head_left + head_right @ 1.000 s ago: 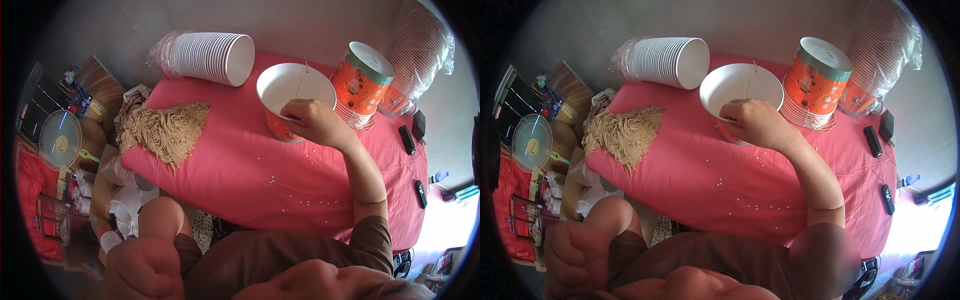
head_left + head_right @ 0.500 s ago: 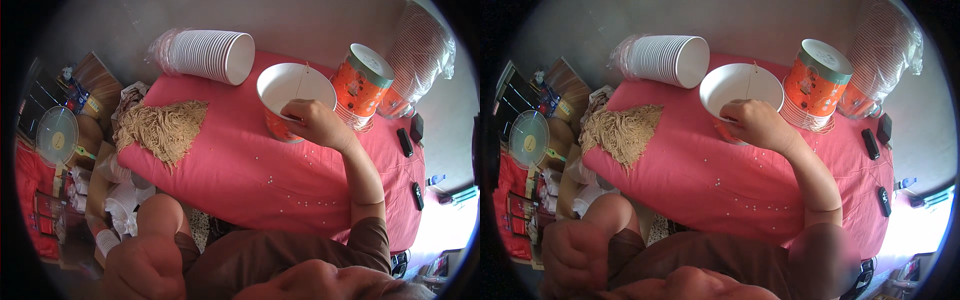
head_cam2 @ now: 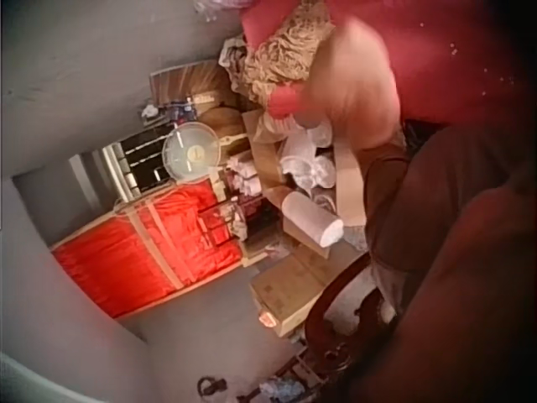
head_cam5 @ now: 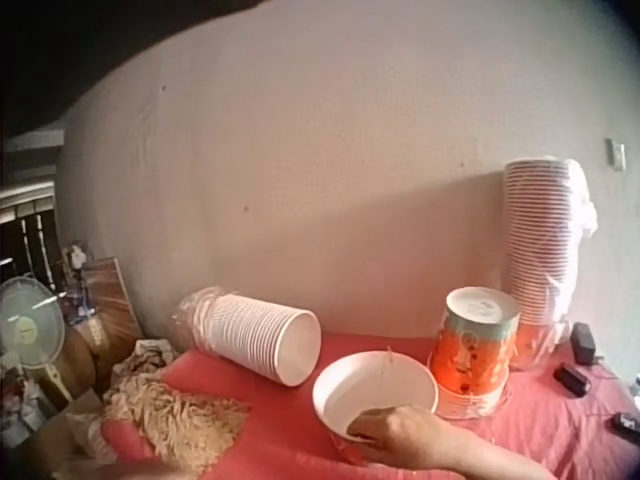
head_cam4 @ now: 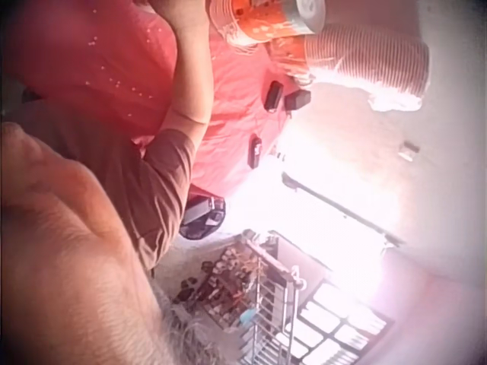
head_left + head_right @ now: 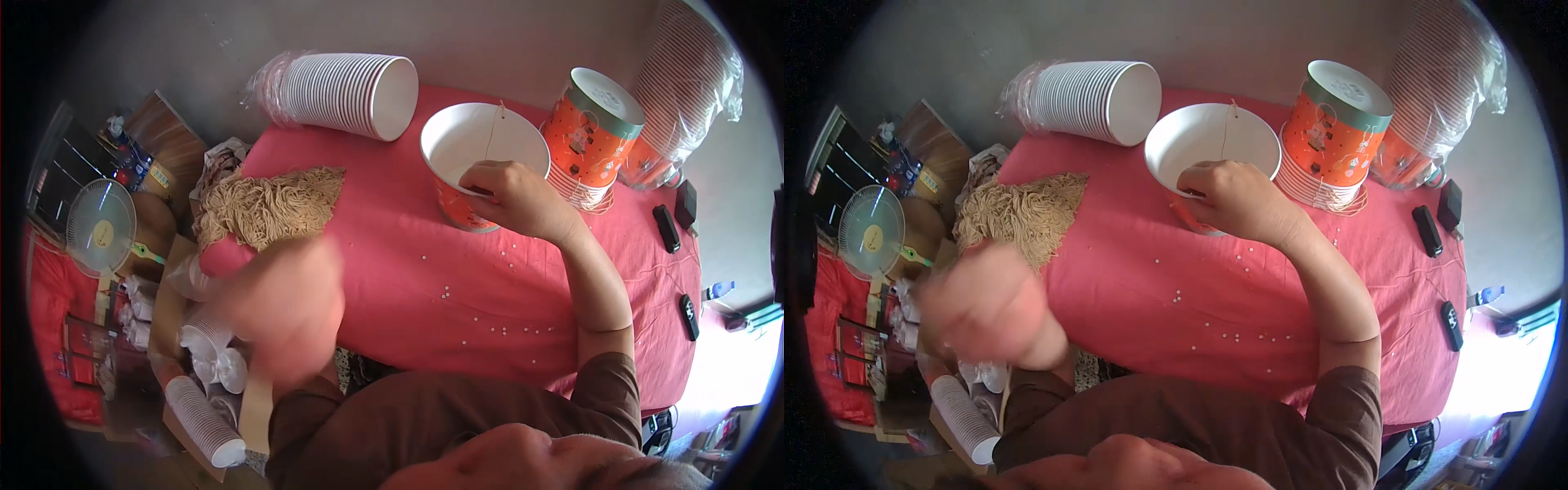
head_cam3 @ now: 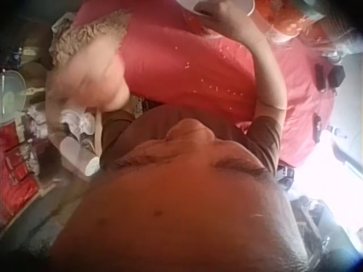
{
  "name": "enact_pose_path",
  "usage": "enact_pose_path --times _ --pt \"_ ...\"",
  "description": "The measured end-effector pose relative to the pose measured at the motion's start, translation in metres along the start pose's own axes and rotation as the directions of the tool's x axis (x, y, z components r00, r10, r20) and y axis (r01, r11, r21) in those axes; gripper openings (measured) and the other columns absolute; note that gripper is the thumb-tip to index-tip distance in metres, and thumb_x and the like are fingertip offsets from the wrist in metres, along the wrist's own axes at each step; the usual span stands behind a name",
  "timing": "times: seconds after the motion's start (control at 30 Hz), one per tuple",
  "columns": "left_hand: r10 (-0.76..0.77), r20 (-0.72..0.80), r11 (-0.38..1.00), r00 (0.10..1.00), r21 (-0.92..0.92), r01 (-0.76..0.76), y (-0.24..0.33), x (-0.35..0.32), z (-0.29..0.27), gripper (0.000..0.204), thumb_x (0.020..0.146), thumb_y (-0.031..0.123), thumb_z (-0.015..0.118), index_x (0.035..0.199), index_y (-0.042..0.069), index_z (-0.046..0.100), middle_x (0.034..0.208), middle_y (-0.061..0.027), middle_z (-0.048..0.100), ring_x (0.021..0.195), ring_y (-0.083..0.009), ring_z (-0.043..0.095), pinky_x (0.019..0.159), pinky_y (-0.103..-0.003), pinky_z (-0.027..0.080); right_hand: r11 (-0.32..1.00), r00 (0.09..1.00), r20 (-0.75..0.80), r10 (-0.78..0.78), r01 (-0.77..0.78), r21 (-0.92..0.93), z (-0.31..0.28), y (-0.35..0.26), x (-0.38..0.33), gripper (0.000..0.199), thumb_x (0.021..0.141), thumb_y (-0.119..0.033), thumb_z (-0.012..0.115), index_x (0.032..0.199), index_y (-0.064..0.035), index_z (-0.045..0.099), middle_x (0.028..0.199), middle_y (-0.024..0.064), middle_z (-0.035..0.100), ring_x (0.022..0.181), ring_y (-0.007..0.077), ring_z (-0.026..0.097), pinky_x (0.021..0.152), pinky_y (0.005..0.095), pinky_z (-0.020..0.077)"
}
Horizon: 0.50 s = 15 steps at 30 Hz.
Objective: Manually attaching thin cord handles to printed paper buckets by threading them through pre-punched holes.
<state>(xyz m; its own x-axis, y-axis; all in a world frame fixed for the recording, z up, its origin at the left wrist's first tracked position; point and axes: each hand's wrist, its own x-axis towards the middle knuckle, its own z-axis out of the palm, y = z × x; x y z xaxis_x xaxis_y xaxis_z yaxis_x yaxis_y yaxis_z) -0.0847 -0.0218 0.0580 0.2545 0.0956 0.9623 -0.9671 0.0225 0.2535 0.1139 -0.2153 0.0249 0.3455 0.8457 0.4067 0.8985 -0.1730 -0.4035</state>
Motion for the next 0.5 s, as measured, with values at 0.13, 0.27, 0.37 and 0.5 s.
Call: enact_pose_path --times 0.13,0.27,0.37,0.5 --pt "-0.557 0.009 0.727 0.830 0.488 0.483 -0.073 -0.020 -0.008 0.005 0.087 0.001 0.069 0.089 0.002 0.065 0.080 0.0020 0.060 0.064 -0.0029 0.049 0.055 -0.021 0.036 1.000 1.000 0.016 0.007 -0.008 0.018 0.003 -0.003 0.001 0.016 0.087 -0.015 0.066 0.093 -0.0005 0.066 0.087 0.0153 0.067 0.080 0.0352 0.066 0.070 0.0438 0.0526" --pt "-0.592 0.051 0.574 0.805 0.727 0.376 -0.100 -0.042 0.000 0.016 0.081 0.009 0.078 0.089 0.003 0.066 0.079 -0.0057 0.064 0.063 -0.0150 0.061 0.056 -0.029 0.048 1.000 1.000 0.004 0.020 -0.020 0.005 0.003 0.000 0.000 0.016 0.086 -0.018 0.067 0.092 -0.0031 0.067 0.088 0.0137 0.068 0.080 0.0350 0.067 0.070 0.0450 0.0536" --pt "-0.585 0.054 0.548 0.810 0.762 0.345 -0.110 -0.049 0.003 0.016 0.080 0.008 0.078 0.089 0.003 0.066 0.082 -0.0073 0.066 0.067 -0.0186 0.066 0.057 -0.032 0.051 1.000 1.000 0.012 0.006 -0.006 0.022 0.001 -0.002 -0.001 0.017 0.085 -0.014 0.068 0.093 0.0003 0.066 0.086 0.0149 0.067 0.080 0.0353 0.066 0.069 0.0432 0.0517" --pt "-0.547 0.041 0.577 0.836 0.742 0.341 -0.115 -0.053 0.002 0.011 0.081 0.001 0.074 0.089 0.001 0.067 0.082 -0.0082 0.066 0.067 -0.0173 0.065 0.056 -0.031 0.050 1.000 1.000 0.011 -0.002 0.002 0.019 0.000 -0.003 -0.001 0.018 0.086 -0.017 0.067 0.092 0.0001 0.066 0.085 0.0147 0.067 0.080 0.0354 0.066 0.069 0.0433 0.0513"
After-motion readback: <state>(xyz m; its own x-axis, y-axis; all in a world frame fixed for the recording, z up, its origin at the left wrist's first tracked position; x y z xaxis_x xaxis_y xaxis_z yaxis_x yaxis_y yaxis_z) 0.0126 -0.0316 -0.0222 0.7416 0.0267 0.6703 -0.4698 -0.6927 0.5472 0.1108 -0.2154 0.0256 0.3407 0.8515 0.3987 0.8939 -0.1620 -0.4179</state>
